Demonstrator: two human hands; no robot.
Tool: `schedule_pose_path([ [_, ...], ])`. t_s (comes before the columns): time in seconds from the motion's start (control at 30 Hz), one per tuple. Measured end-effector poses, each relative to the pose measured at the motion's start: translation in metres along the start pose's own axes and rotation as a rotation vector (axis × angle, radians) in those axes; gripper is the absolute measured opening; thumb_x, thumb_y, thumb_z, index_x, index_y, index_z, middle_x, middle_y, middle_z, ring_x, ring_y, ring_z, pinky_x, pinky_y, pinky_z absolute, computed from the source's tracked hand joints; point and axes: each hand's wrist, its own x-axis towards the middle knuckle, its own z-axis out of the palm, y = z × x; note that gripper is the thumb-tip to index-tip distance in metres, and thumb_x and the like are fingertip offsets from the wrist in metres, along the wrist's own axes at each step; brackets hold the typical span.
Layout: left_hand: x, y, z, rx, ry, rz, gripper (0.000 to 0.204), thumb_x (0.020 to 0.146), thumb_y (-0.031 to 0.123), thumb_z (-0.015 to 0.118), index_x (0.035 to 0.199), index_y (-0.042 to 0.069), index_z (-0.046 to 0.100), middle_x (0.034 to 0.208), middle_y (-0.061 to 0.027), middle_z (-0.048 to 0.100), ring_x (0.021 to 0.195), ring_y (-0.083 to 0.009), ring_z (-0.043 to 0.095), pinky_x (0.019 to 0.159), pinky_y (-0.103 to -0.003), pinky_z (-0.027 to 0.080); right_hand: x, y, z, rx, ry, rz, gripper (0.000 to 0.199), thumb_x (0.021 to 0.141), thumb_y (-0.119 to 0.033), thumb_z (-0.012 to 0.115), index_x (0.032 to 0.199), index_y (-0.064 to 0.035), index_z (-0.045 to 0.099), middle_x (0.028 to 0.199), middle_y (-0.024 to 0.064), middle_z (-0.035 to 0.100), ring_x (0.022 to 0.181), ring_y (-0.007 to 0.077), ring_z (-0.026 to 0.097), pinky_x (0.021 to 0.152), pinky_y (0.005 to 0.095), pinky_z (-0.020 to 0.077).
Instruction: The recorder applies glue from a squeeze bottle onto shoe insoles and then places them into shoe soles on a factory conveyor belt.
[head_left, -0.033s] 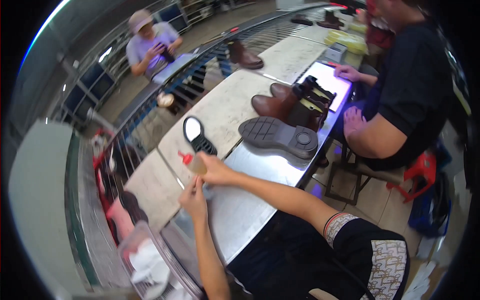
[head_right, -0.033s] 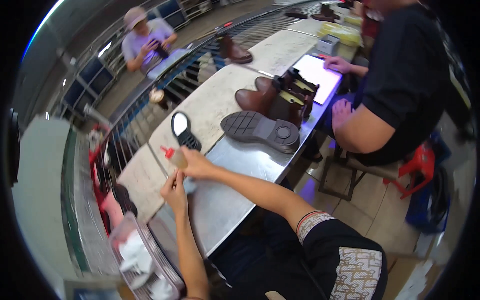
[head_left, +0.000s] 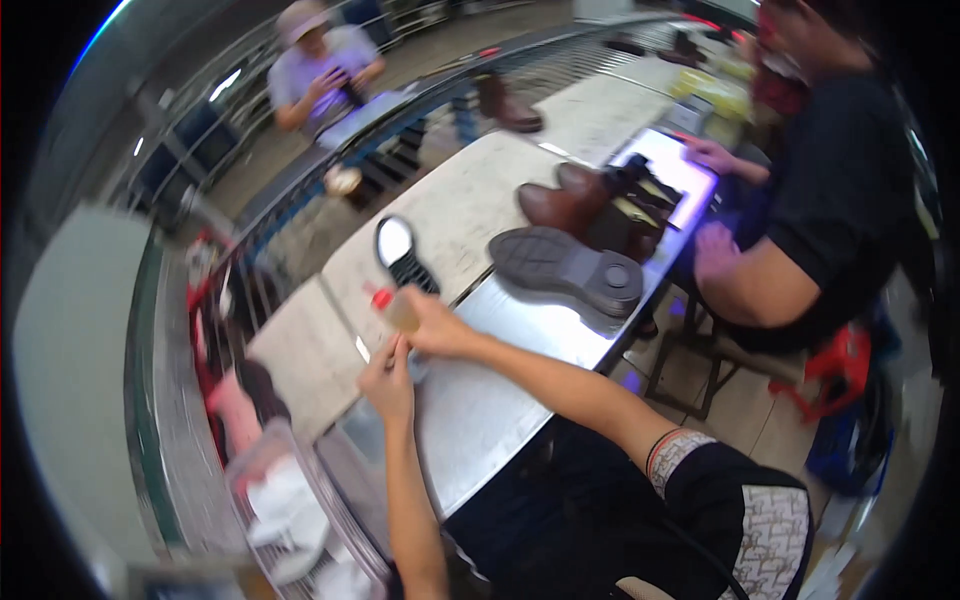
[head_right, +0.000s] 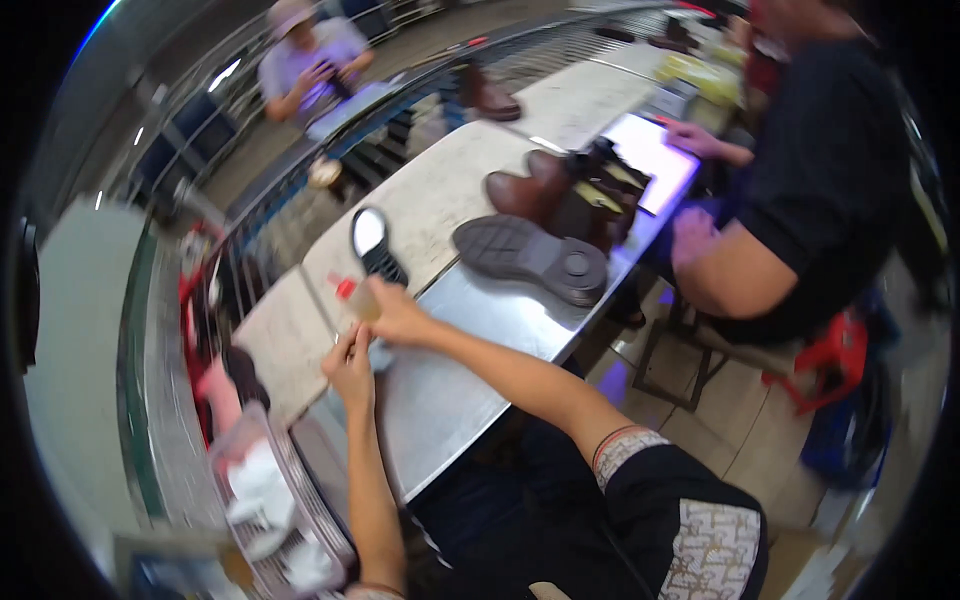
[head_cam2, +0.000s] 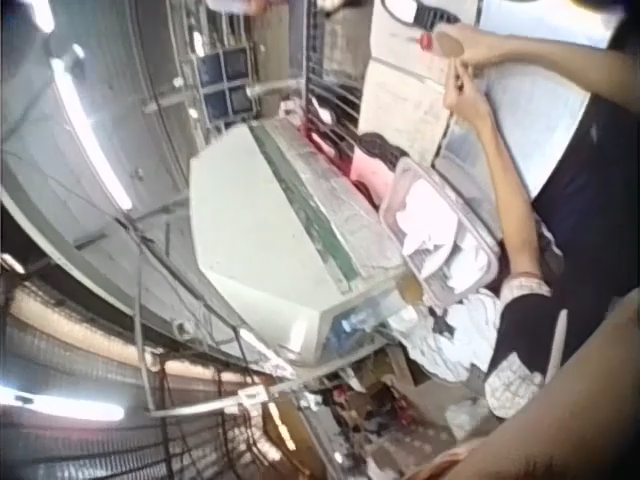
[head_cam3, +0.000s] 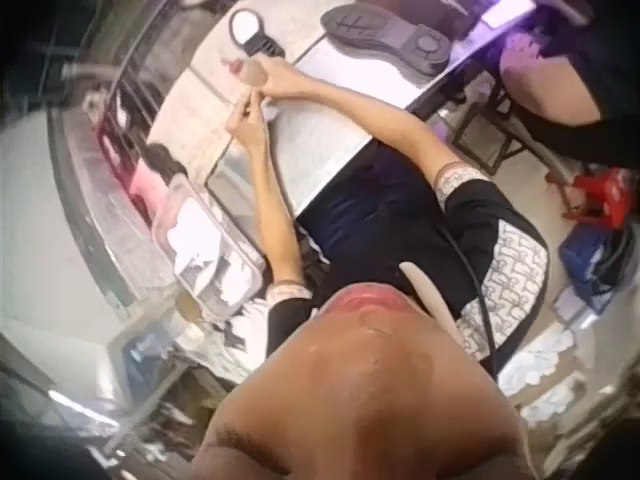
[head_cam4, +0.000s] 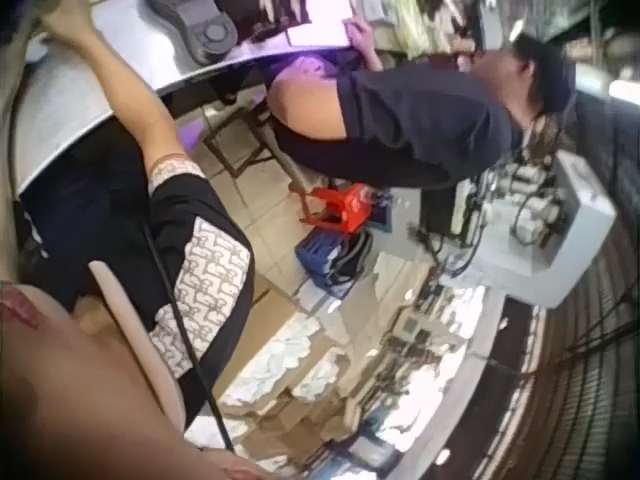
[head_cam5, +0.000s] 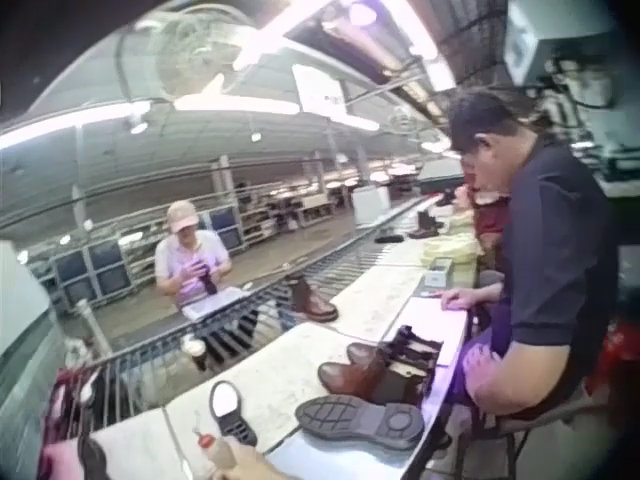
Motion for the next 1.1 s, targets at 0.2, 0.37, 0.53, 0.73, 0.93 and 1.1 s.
schedule_pose_path([
  [0.2,0.013,0.006,0.022,-0.228,0.054,0.020,0.012,0.080,0.011,0.072,0.083,0.000,0.070,0.077,-0.0075,0.070,0.070,-0.0110,0.064,0.065,-0.024,0.051,0.006,-0.011,-0.022,-0.134,0.080,0.009,0.047,0.068,-0.018,0.074,0.106,-0.0008,0.051,0.098,0.0181,0.062,0.090,0.0313,0.062,0.079,0.0393,0.0487],
  [0.37,0.008,-0.001,0.022,-0.223,0.159,0.029,0.013,0.085,0.010,0.066,0.087,-0.003,0.065,0.070,-0.0087,0.066,0.065,-0.0125,0.065,0.060,-0.024,0.050,0.002,0.002,-0.019,-0.111,0.057,-0.113,0.052,0.070,-0.020,0.078,0.110,-0.0004,0.052,0.099,0.0154,0.065,0.092,0.0248,0.063,0.081,0.0352,0.0489],
  [0.53,0.004,0.007,0.027,-0.204,0.078,-0.009,0.015,0.088,0.010,0.058,0.088,-0.004,0.063,0.072,-0.0100,0.066,0.063,-0.0147,0.064,0.058,-0.027,0.049,-0.006,-0.004,-0.047,-0.235,0.145,-0.023,0.057,0.070,-0.026,0.080,0.111,0.0008,0.052,0.099,0.0179,0.065,0.091,0.0285,0.064,0.081,0.0359,0.0492],
  [0.73,0.001,0.006,0.037,0.052,0.142,0.084,0.024,0.090,0.017,0.054,0.075,-0.001,0.055,0.067,-0.0182,0.057,0.057,-0.0298,0.058,0.054,-0.038,0.043,-0.016,-0.008,-0.075,-0.335,0.314,0.014,0.060,0.069,-0.026,0.079,0.114,0.0006,0.050,0.102,0.0209,0.065,0.095,0.0336,0.064,0.083,0.0390,0.0490],
  [0.93,0.008,0.002,0.034,0.048,0.173,-0.003,0.037,0.092,0.022,0.054,0.064,0.000,0.049,0.052,-0.0165,0.045,0.045,-0.0284,0.046,0.047,-0.038,0.035,-0.056,-0.027,-0.086,-0.261,0.365,0.111,0.064,0.066,-0.020,0.082,0.116,-0.0005,0.048,0.104,0.0199,0.064,0.095,0.0310,0.063,0.084,0.0376,0.0486],
  [1.1,0.015,-0.001,0.032,-0.251,0.012,-0.206,0.029,0.090,0.021,0.061,0.072,-0.002,0.064,0.052,-0.0056,0.053,0.049,-0.0112,0.051,0.048,-0.029,0.041,-0.085,-0.019,-0.081,-0.237,0.408,0.185,0.084,0.067,-0.020,0.083,0.132,-0.0020,0.034,0.123,0.0211,0.054,0.108,0.0324,0.057,0.091,0.0374,0.0450],
])
